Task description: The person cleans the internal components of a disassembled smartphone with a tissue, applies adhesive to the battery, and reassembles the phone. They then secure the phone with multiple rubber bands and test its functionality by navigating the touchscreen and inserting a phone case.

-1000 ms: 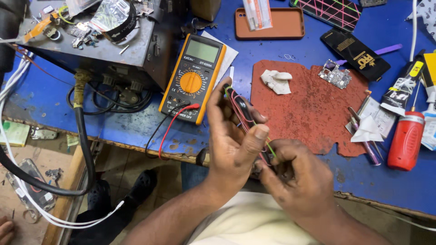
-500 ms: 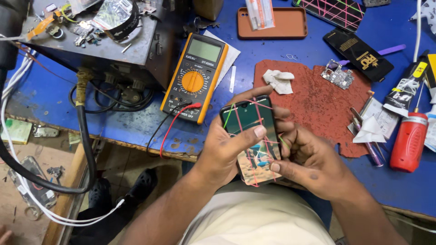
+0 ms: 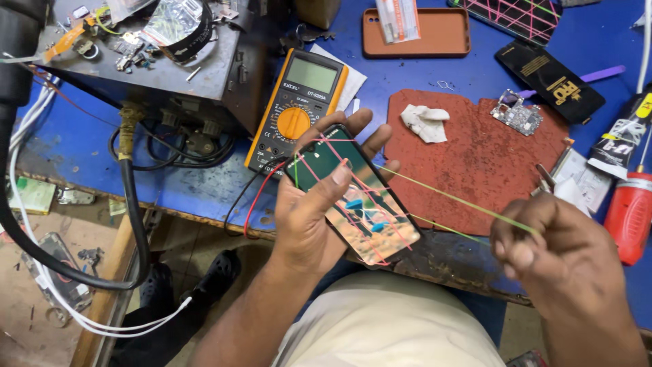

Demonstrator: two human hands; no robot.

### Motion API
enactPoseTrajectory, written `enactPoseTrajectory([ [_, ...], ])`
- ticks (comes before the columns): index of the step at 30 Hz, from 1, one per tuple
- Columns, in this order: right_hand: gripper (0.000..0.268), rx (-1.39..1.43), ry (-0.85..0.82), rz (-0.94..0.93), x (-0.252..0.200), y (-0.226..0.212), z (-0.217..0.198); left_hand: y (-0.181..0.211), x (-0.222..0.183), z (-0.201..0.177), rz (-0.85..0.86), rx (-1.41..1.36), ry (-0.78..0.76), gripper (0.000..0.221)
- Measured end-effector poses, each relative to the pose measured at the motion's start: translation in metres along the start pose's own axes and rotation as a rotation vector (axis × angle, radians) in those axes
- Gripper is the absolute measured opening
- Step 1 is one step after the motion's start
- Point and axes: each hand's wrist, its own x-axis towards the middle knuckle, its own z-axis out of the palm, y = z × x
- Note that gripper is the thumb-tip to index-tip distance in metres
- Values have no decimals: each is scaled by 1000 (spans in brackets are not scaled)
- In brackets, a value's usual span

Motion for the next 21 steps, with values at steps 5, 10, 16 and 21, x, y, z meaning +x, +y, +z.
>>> enactPoseTrajectory([
  [5,20,-358,-77,-156,-17,-20,40,-7,-2,3,-5,-26,-25,55],
  [10,27,-1077,-198,-384,0,-21,75,-15,-6,10,45,52,-37,53],
  [16,33,-1423,-192,-799,27,1,117,-27,-4,21,113,200,152,58],
  [21,30,-1246,-44,-631,25,11,109,-15,-8,19,153,493,8,79],
])
